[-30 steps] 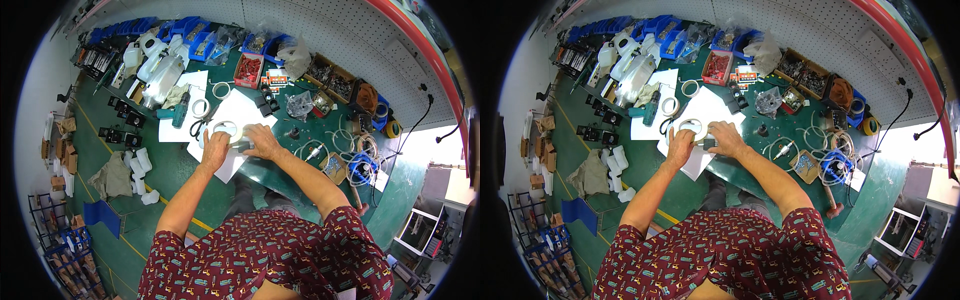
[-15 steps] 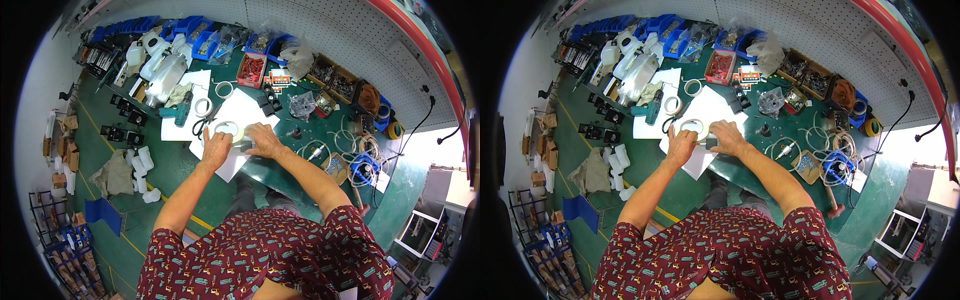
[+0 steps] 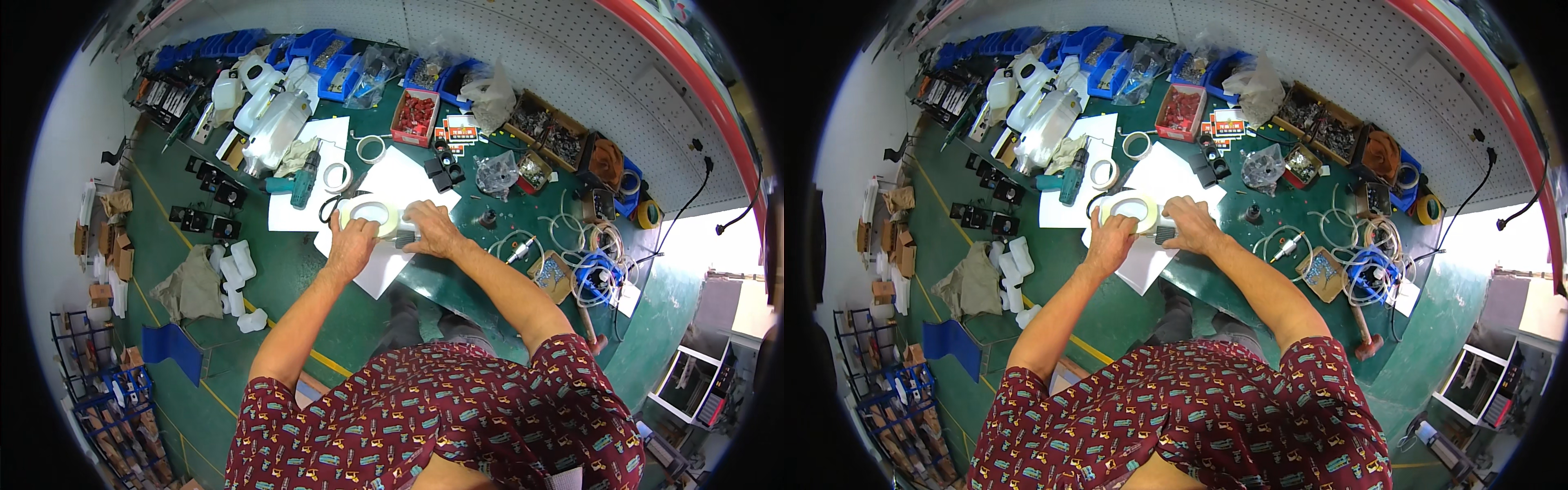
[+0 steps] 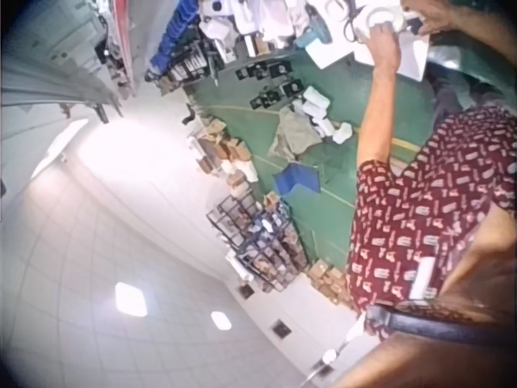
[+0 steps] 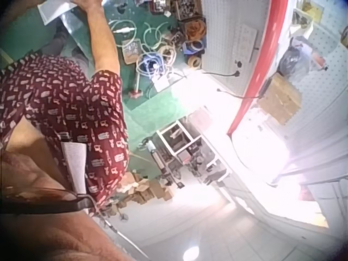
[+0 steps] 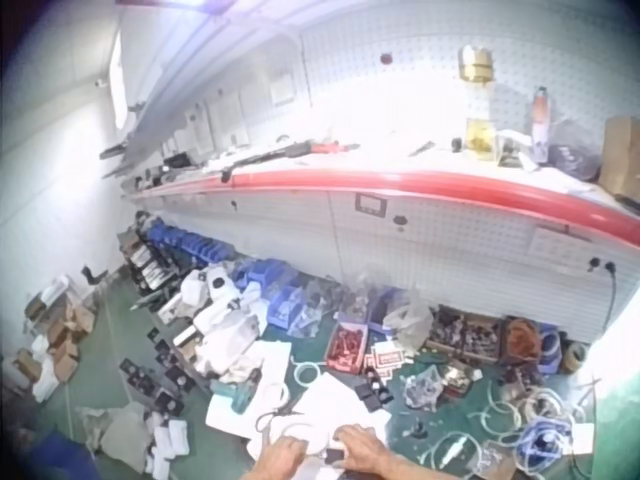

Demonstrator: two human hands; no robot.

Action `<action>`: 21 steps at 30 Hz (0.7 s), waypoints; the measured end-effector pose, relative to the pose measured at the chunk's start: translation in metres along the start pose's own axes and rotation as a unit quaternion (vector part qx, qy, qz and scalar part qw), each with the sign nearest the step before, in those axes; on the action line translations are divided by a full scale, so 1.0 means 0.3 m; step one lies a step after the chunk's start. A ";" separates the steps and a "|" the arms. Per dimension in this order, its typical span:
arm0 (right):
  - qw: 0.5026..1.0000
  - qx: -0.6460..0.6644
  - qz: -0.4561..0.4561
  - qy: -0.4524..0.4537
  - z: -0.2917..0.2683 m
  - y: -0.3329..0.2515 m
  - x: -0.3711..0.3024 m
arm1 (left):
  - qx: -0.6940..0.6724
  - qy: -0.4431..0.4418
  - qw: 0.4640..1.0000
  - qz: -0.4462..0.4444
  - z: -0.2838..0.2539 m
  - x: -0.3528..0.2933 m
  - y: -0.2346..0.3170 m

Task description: The person assembles a white plastic component by inserting a black cylindrical part, applying tape, and securing it with a screwdriver. They handle multiple white plastic pieces, a roll of tape, and a screwdriver on a cluttered workbench.

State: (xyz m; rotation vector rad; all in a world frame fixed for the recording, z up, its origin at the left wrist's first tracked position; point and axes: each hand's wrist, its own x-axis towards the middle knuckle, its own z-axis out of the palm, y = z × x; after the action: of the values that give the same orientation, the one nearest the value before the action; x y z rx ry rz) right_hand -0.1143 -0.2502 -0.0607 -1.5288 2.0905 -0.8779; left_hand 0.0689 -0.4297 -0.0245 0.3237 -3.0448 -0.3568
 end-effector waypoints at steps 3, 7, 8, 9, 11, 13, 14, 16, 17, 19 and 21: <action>1.000 -0.007 -0.019 0.009 0.006 -0.005 0.002 | 0.016 -0.004 1.000 -0.003 0.007 -0.002 0.017; 1.000 -0.019 -0.020 -0.013 0.020 0.000 -0.005 | 0.018 -0.008 1.000 -0.009 0.012 -0.002 0.005; 0.999 -0.020 -0.021 -0.013 0.021 0.003 -0.006 | 0.015 -0.002 1.000 -0.006 0.012 -0.001 0.001; 1.000 -0.018 -0.022 -0.012 0.022 0.005 -0.006 | 0.011 0.003 1.000 -0.002 0.013 0.000 -0.002; 1.000 -0.016 -0.025 -0.011 0.024 0.006 -0.006 | 0.015 0.002 1.000 -0.004 0.016 0.001 -0.006; 0.999 -0.011 -0.029 -0.008 0.024 0.003 -0.007 | 0.018 0.002 1.000 -0.004 0.019 0.001 -0.010; 0.999 -0.008 -0.031 -0.006 0.022 0.001 -0.007 | 0.018 0.001 1.000 -0.002 0.021 0.002 -0.013; 0.999 -0.002 -0.031 -0.004 0.016 -0.003 -0.005 | 0.018 0.001 1.000 0.000 0.024 0.003 -0.017; 0.999 0.002 -0.032 -0.003 0.013 -0.005 -0.003 | 0.018 0.000 1.000 0.002 0.026 0.004 -0.019; 1.000 0.004 -0.017 -0.008 0.006 -0.011 0.004 | 0.015 0.002 1.000 0.002 0.030 0.004 -0.022; 1.000 0.012 -0.012 -0.009 0.008 -0.015 0.008 | 0.012 0.006 1.000 0.001 0.030 0.007 -0.017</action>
State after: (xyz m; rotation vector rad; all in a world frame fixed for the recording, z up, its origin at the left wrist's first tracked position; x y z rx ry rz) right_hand -0.1104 -0.2539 -0.0592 -1.5462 2.0465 -0.8903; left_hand 0.0671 -0.4330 -0.0344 0.3219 -3.0393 -0.3170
